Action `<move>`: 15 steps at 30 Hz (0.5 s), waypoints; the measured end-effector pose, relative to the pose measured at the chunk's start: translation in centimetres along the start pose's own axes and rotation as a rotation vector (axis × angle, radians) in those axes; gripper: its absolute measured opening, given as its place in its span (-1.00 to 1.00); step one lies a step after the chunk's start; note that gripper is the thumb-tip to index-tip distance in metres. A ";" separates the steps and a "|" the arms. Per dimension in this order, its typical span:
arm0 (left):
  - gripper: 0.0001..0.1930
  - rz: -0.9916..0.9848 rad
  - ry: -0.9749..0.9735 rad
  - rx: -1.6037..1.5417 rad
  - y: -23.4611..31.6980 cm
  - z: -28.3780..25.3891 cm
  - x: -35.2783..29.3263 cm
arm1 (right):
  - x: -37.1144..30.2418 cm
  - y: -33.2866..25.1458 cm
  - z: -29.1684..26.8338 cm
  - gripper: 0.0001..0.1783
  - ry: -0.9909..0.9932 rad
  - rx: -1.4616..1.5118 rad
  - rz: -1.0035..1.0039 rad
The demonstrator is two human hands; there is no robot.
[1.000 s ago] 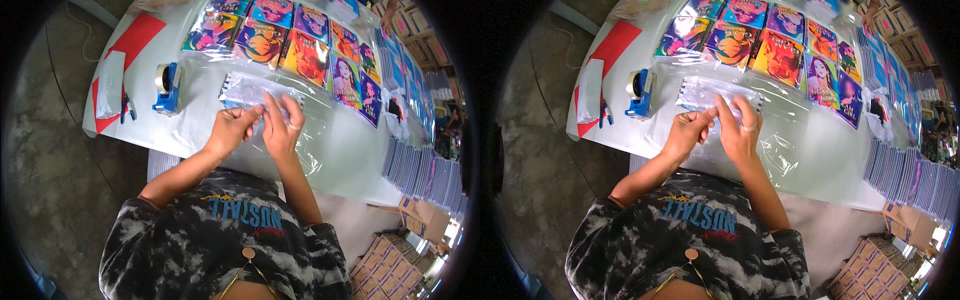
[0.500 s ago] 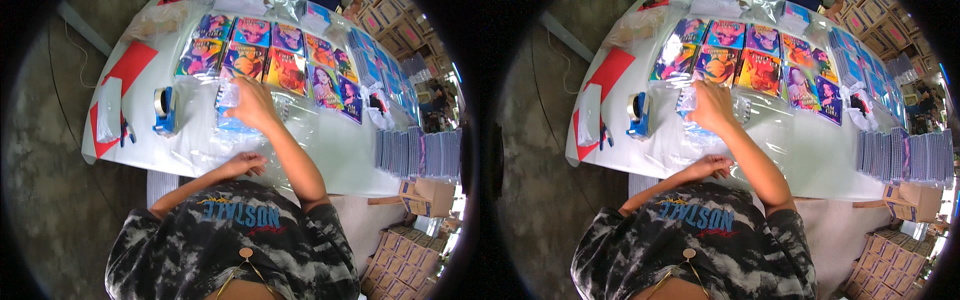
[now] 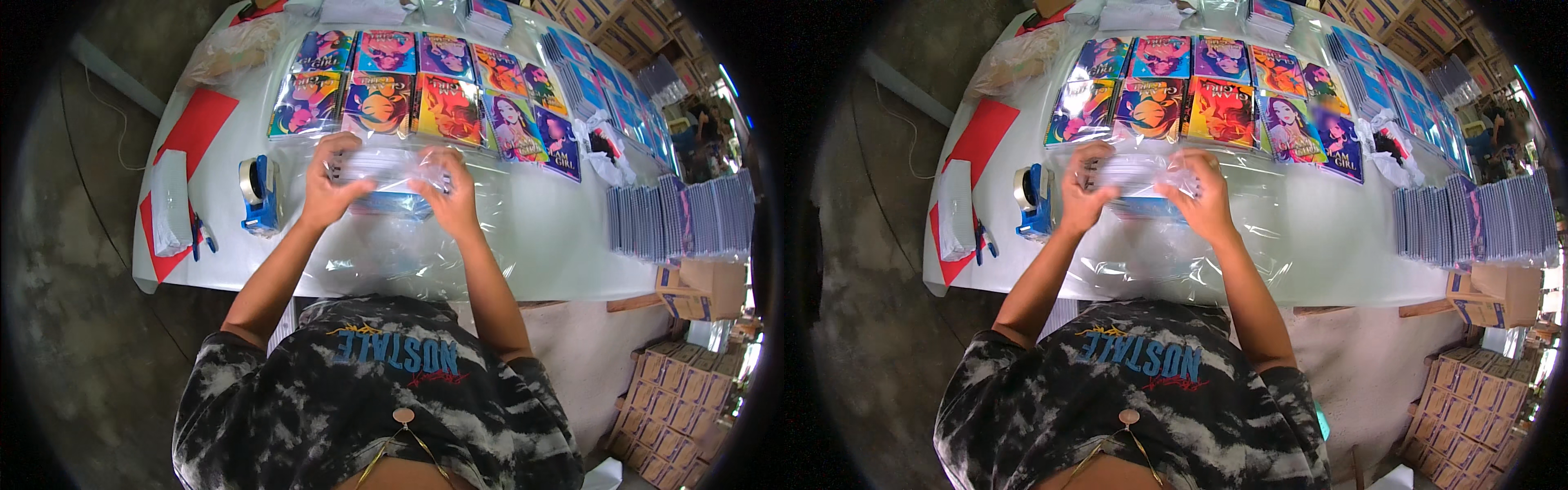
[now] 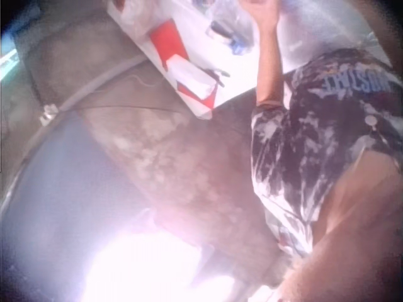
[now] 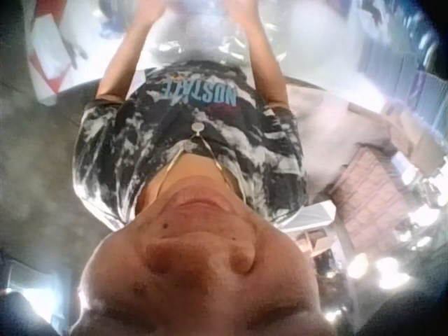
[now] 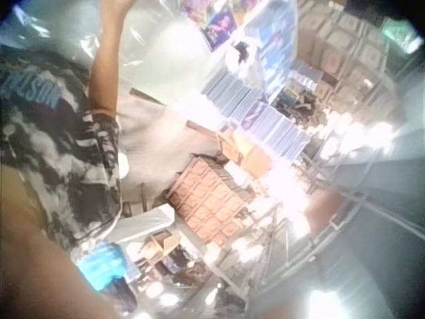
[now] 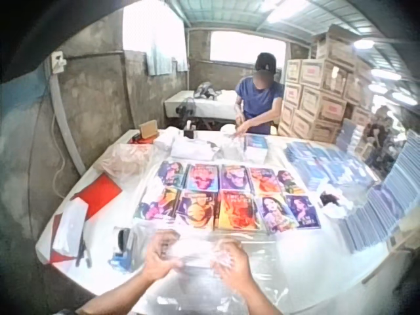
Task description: The person places spiral-bound notebooks into clear plastic bags on a table, then seals each bag with tape. The person repeats this process for multiple notebooks, stacking the sealed packages on the table.
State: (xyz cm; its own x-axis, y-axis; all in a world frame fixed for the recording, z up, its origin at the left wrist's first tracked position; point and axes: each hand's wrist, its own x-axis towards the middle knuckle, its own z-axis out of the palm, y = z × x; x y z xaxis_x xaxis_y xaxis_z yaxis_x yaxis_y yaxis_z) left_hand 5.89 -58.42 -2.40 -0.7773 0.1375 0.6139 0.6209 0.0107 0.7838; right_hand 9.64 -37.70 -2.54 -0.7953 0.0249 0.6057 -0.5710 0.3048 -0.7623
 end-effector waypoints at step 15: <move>-0.34 -0.084 0.043 -0.048 0.3 -3.9 0.6 | -3.7 -7.9 0.9 -0.57 -0.369 -0.411 -0.465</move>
State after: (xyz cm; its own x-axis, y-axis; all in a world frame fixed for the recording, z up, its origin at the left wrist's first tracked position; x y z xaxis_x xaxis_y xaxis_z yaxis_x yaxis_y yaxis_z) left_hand 5.22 -62.17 -1.45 -0.8305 0.0951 0.5489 0.5490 -0.0269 0.8354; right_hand 16.92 -41.08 1.06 -0.5472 -0.4958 0.6744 -0.8020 0.5413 -0.2528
